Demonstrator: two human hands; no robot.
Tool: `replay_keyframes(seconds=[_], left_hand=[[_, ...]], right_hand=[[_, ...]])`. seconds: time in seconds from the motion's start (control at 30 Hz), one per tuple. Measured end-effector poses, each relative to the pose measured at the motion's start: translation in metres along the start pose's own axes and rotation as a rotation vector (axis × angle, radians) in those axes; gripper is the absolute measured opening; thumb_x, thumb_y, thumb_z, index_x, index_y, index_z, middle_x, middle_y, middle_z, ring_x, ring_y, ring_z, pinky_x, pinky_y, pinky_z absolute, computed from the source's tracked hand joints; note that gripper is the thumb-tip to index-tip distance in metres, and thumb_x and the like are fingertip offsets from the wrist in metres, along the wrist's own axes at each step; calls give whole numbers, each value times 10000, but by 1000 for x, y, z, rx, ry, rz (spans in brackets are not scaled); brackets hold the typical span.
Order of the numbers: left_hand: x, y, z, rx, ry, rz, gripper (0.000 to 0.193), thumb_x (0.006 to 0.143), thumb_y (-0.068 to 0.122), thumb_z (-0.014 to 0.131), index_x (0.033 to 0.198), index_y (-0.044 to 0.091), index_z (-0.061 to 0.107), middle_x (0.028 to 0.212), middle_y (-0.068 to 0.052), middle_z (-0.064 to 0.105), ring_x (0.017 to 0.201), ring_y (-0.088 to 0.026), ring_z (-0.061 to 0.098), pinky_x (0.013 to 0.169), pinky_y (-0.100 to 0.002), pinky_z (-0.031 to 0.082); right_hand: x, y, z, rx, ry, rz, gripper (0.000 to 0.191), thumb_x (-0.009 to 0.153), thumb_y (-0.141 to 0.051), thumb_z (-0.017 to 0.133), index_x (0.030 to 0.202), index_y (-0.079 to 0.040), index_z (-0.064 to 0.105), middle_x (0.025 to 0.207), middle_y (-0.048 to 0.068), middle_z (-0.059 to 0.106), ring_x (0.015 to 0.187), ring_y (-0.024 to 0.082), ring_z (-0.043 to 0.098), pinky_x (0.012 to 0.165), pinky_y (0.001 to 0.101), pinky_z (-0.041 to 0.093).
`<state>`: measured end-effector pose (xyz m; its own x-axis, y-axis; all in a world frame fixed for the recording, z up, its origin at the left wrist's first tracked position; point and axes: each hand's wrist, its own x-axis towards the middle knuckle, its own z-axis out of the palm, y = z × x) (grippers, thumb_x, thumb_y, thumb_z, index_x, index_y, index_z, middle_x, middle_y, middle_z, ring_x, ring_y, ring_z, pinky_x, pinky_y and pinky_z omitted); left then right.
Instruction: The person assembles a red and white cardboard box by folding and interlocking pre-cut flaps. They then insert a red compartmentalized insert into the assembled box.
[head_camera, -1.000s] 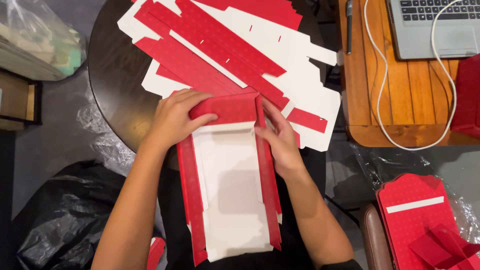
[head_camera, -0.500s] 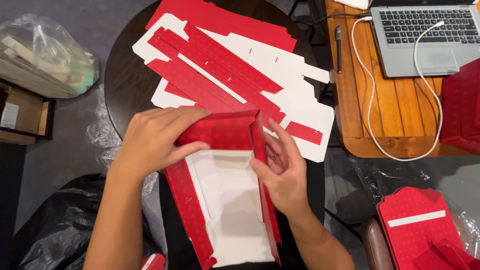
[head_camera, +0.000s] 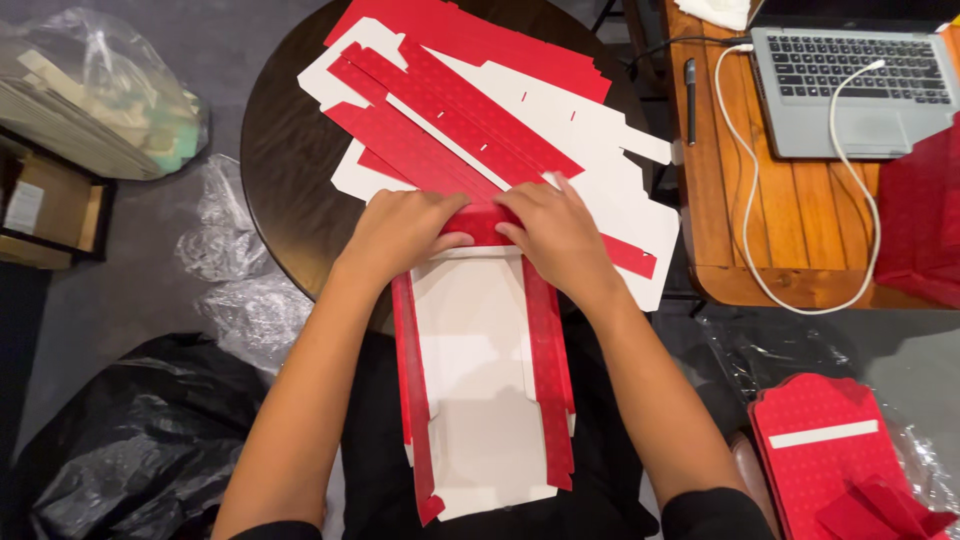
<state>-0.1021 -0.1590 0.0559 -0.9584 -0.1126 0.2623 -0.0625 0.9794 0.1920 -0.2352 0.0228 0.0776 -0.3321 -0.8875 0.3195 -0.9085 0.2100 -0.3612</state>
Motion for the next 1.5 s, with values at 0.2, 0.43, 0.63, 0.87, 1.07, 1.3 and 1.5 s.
replay_keyframes(seconds=[0.2,0.43,0.63,0.87,1.07,1.3,1.5], left_hand=[[-2,-8,23,-40,11,-64,435,767,474,799,981,108,702,721,-101,705,713,-319,704,594,-456,526],[-2,-9,25,-68,22,-98,388,767,411,823,945,88,701,737,-103,702,764,-312,702,632,-450,537],[-5,-11,19,-177,68,-113,346,766,359,820,942,79,718,805,-119,717,824,-324,699,691,-466,541],[-3,-3,7,-191,45,-144,327,777,359,800,911,72,717,843,-151,721,842,-359,699,730,-493,538],[-1,9,-11,-158,0,-169,296,821,352,782,906,76,715,833,-143,725,836,-343,707,732,-480,541],[-7,15,-25,-183,58,-177,297,745,249,809,925,35,708,833,-156,722,810,-363,698,709,-472,542],[-6,19,-24,-160,72,-217,196,827,219,778,856,38,707,832,-182,715,830,-381,696,740,-477,544]], right_hand=[[6,11,33,37,50,-31,258,821,-81,797,1057,-18,717,980,109,712,908,318,654,782,423,533],[10,14,44,-64,80,-99,270,817,-78,812,1057,-27,697,969,97,699,902,306,658,782,421,533],[15,13,50,-41,13,-83,461,704,-181,876,1093,-14,694,1003,135,705,942,343,654,804,445,519],[17,16,56,-62,-20,-59,372,724,-180,845,1033,-32,699,1023,126,727,988,345,660,837,450,516],[21,6,49,-89,-3,-68,336,725,-203,843,977,-34,698,975,125,719,948,346,654,811,465,511],[19,-6,39,-35,58,-58,361,714,-196,846,999,-26,704,975,108,734,904,319,660,775,437,520],[19,-10,43,-123,73,-36,245,780,-203,828,912,-56,684,883,103,713,859,311,651,746,447,513]])
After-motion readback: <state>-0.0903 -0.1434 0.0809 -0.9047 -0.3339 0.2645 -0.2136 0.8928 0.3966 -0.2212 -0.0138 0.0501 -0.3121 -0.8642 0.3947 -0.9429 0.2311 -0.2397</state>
